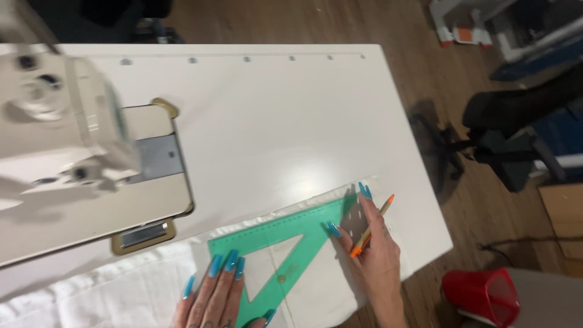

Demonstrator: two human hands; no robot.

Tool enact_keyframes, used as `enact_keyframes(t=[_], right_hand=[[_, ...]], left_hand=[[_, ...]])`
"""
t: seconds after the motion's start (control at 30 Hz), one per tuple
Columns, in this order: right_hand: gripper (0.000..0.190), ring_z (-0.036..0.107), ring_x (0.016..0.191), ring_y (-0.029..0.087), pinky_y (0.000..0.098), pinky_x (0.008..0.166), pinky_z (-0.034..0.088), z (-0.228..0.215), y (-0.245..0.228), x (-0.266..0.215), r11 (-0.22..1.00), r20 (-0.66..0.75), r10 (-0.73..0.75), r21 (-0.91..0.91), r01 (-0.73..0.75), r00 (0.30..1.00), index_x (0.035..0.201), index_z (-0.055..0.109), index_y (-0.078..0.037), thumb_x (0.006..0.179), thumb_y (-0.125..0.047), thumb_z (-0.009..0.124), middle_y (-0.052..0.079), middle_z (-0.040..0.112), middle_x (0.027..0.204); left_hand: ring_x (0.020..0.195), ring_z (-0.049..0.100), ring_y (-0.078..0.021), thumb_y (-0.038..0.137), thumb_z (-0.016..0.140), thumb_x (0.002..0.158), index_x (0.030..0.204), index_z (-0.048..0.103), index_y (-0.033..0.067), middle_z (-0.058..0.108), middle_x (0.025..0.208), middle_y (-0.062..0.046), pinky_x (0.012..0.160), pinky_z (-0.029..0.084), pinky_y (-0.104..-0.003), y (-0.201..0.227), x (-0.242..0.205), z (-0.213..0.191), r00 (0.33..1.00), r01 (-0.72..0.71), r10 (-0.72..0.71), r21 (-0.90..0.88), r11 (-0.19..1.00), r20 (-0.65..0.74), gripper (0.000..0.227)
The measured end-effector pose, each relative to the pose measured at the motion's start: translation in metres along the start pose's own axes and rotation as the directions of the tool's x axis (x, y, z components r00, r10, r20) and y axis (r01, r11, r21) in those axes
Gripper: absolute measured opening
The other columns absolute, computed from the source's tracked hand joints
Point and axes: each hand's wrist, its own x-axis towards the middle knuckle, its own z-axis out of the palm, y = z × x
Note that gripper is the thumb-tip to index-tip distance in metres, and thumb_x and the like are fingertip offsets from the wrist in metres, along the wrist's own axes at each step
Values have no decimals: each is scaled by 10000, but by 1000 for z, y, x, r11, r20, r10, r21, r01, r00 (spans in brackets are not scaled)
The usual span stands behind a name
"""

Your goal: Marking lines on a piece of material using a ruler and a pen on a sewing table

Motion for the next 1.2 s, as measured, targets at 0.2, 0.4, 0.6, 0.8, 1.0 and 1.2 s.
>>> enact_keyframes(t=[0.2,0.4,0.6,0.8,1.0,1.2], right_hand=[[570,677,700,211,287,571,601,3,20,1,990,-129,-127,52,134,983,1230,399,-123,724,-184,654,155,512,1209],[539,490,1118,324,456,937,379,2,16,1,984,-81,-176,-21,175,981,1233,411,-77,790,-356,541,138,520,1208],[561,404,1214,296,429,667,523,0,14,2,987,12,-151,-47,152,988,1273,328,-120,788,-285,557,126,458,1279],[545,561,1037,281,403,654,529,0,11,2,995,-32,-101,-27,101,994,1238,393,-129,773,-370,543,131,472,1262],[549,544,1079,239,364,638,540,1,12,1,993,-67,-120,-31,118,991,1229,401,-138,748,-291,618,66,486,1262],[514,590,417,156,349,478,534,-1,12,-1,994,-26,-104,-44,103,994,1230,390,-159,773,-322,559,103,494,1241]], left_hand=[[1151,469,-238,620,297,764,1096,571,146,536,1192,-32,959,303,-401,2,-25,18,988,93,-81,-88,992,134,640],[1191,430,-262,645,362,751,1104,553,147,512,1225,-42,1000,242,-428,1,-45,40,994,96,-90,-100,990,66,640],[1174,438,-237,551,315,802,1092,557,161,516,1216,-16,989,238,-414,1,-36,30,995,87,-82,-87,992,54,543],[1248,361,-255,589,353,760,1177,493,137,445,1295,-44,1022,241,-433,-3,-37,22,976,48,-24,-105,993,215,631],[1233,380,-259,662,330,728,1142,525,140,477,1263,-30,1016,234,-445,-3,-45,30,979,58,-37,-96,994,199,694],[1238,377,-258,641,313,747,1155,517,133,468,1273,-40,1019,244,-434,-1,-38,24,977,76,-52,-108,991,208,683]])
